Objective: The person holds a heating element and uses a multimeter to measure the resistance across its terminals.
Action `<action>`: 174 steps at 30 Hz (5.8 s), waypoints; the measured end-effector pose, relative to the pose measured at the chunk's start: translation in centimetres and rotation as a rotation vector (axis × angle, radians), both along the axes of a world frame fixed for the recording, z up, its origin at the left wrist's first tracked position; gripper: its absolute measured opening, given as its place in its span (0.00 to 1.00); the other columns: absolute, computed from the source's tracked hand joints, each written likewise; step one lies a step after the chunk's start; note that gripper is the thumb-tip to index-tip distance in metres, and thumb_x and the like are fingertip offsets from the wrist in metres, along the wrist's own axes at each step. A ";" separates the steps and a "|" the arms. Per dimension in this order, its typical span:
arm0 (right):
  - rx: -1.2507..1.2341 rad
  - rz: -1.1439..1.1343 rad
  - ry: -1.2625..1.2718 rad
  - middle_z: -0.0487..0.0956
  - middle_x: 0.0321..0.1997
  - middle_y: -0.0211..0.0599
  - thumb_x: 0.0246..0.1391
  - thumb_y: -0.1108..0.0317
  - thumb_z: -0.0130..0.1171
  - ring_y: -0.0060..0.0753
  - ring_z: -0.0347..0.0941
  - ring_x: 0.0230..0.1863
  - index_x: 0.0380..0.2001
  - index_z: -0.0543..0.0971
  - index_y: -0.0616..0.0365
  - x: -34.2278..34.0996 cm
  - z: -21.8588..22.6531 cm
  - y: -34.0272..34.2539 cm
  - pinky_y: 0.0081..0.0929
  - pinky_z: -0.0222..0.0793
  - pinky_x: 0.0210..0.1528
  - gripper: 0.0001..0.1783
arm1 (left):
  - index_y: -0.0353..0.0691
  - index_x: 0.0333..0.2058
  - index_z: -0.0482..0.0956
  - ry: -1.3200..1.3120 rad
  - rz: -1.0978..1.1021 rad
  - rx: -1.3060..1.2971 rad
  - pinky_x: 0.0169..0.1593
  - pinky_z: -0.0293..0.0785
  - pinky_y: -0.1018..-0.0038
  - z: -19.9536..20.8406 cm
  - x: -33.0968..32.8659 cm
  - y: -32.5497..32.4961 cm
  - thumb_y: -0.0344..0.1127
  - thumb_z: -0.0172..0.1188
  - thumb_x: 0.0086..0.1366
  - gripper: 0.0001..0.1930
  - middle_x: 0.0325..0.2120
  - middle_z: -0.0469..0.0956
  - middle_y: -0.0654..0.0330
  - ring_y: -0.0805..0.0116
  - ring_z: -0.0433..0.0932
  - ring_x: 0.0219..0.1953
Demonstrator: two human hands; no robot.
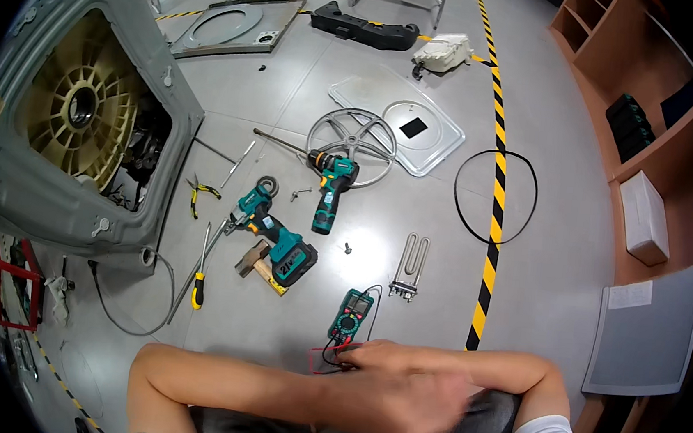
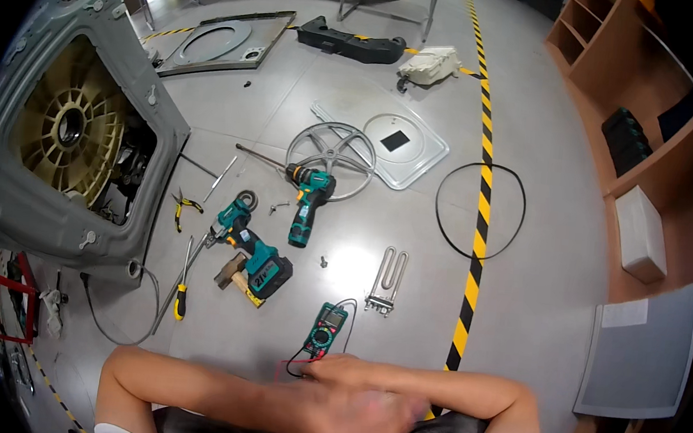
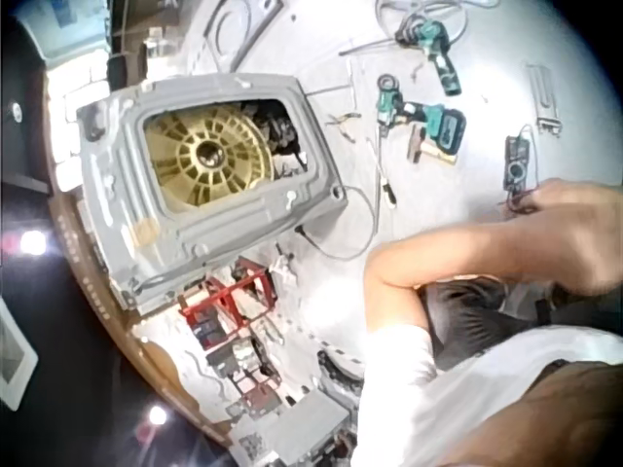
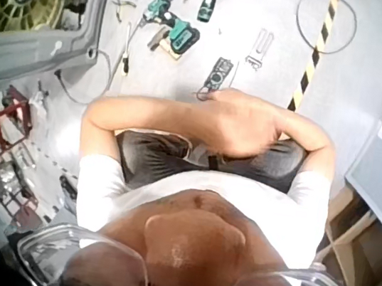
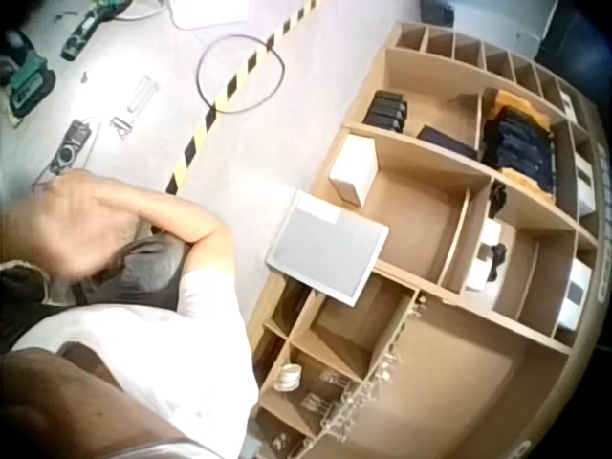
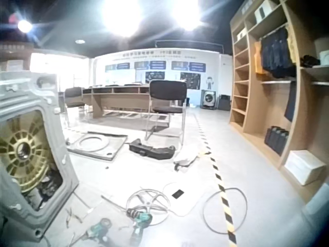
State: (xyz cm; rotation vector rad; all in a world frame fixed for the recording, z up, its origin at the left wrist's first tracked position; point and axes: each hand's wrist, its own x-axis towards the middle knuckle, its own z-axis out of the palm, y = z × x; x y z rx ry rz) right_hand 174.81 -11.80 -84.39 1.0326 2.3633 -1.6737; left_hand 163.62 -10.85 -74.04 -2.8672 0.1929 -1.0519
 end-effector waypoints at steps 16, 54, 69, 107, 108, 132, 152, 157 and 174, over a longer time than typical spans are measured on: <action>-0.013 -0.270 0.102 0.77 0.27 0.50 0.57 0.63 0.55 0.52 0.72 0.28 0.42 0.76 0.61 0.9 1.3 2.5 0.41 0.67 0.32 0.14 | 0.36 0.28 0.78 0.963 0.241 -1.230 0.37 0.71 0.56 -7.5 -7.8 8.5 0.51 0.48 0.66 0.22 0.25 0.78 0.47 0.46 0.77 0.33; -0.053 -0.164 -0.116 0.72 0.18 0.52 0.54 0.58 0.59 0.54 0.70 0.21 0.37 0.75 0.62 -0.3 0.6 4.3 0.39 0.64 0.26 0.17 | 0.37 0.28 0.79 0.962 0.230 -1.231 0.37 0.72 0.57 -11.7 -9.1 9.7 0.47 0.56 0.59 0.17 0.24 0.79 0.49 0.48 0.78 0.32; -0.135 -0.731 -0.250 0.59 0.18 0.21 0.57 0.59 0.57 0.16 0.52 0.23 0.25 0.71 0.62 8.9 -2.1 6.6 0.24 0.51 0.23 0.16 | 0.29 0.51 0.68 0.818 0.740 -1.596 0.53 0.69 0.61 -27.7 -9.3 3.3 0.54 0.61 0.55 0.35 0.49 0.72 0.42 0.50 0.73 0.51; -0.515 -0.473 -0.243 0.62 0.13 0.18 0.58 0.62 0.57 0.12 0.53 0.13 0.23 0.71 0.54 3.5 41.2 -1.6 0.17 0.46 0.14 0.13 | 0.34 0.50 0.67 -0.936 1.549 -2.327 0.35 0.75 0.71 22.3 -19.9 -24.2 0.44 0.71 0.45 0.36 0.38 0.76 0.56 0.68 0.76 0.38; -0.513 -0.469 -0.239 0.63 0.13 0.19 0.58 0.62 0.57 0.12 0.53 0.13 0.23 0.71 0.55 3.9 42.7 -1.5 0.17 0.46 0.14 0.13 | 0.35 0.50 0.68 -0.998 1.621 -2.325 0.34 0.75 0.72 24.4 -19.4 -26.4 0.44 0.71 0.45 0.35 0.37 0.76 0.57 0.68 0.76 0.37; -0.309 0.176 -0.144 0.65 0.14 0.22 0.60 0.64 0.54 0.16 0.57 0.12 0.23 0.68 0.52 -20.3 57.2 -16.1 0.18 0.52 0.13 0.12 | 0.43 0.49 0.68 -2.828 1.170 -1.631 0.32 0.72 0.74 40.1 -13.6 -57.5 0.42 0.66 0.52 0.27 0.35 0.71 0.64 0.73 0.73 0.34; -0.231 0.282 -0.104 0.66 0.14 0.22 0.58 0.64 0.56 0.13 0.58 0.13 0.24 0.71 0.55 -23.7 59.5 -18.6 0.14 0.51 0.13 0.11 | 0.40 0.50 0.67 -2.684 0.983 -1.597 0.38 0.73 0.74 38.8 -16.8 -53.0 0.40 0.67 0.51 0.29 0.36 0.73 0.61 0.71 0.74 0.35; -0.198 0.239 -0.113 0.67 0.15 0.22 0.57 0.65 0.56 0.14 0.59 0.14 0.23 0.71 0.55 -22.9 59.9 -17.6 0.16 0.52 0.15 0.11 | 0.38 0.47 0.68 -2.598 0.965 -1.624 0.34 0.74 0.73 37.2 -16.8 -52.4 0.38 0.64 0.53 0.25 0.35 0.74 0.60 0.71 0.75 0.34; 1.399 0.428 0.745 0.72 0.19 0.29 0.37 0.70 0.72 0.29 0.65 0.15 0.40 0.77 0.62 -22.7 84.1 -13.3 0.27 0.59 0.19 0.23 | 0.43 0.40 0.66 -2.568 0.909 -1.781 0.30 0.73 0.72 39.9 -18.6 -51.9 0.40 0.58 0.58 0.14 0.27 0.73 0.58 0.65 0.74 0.27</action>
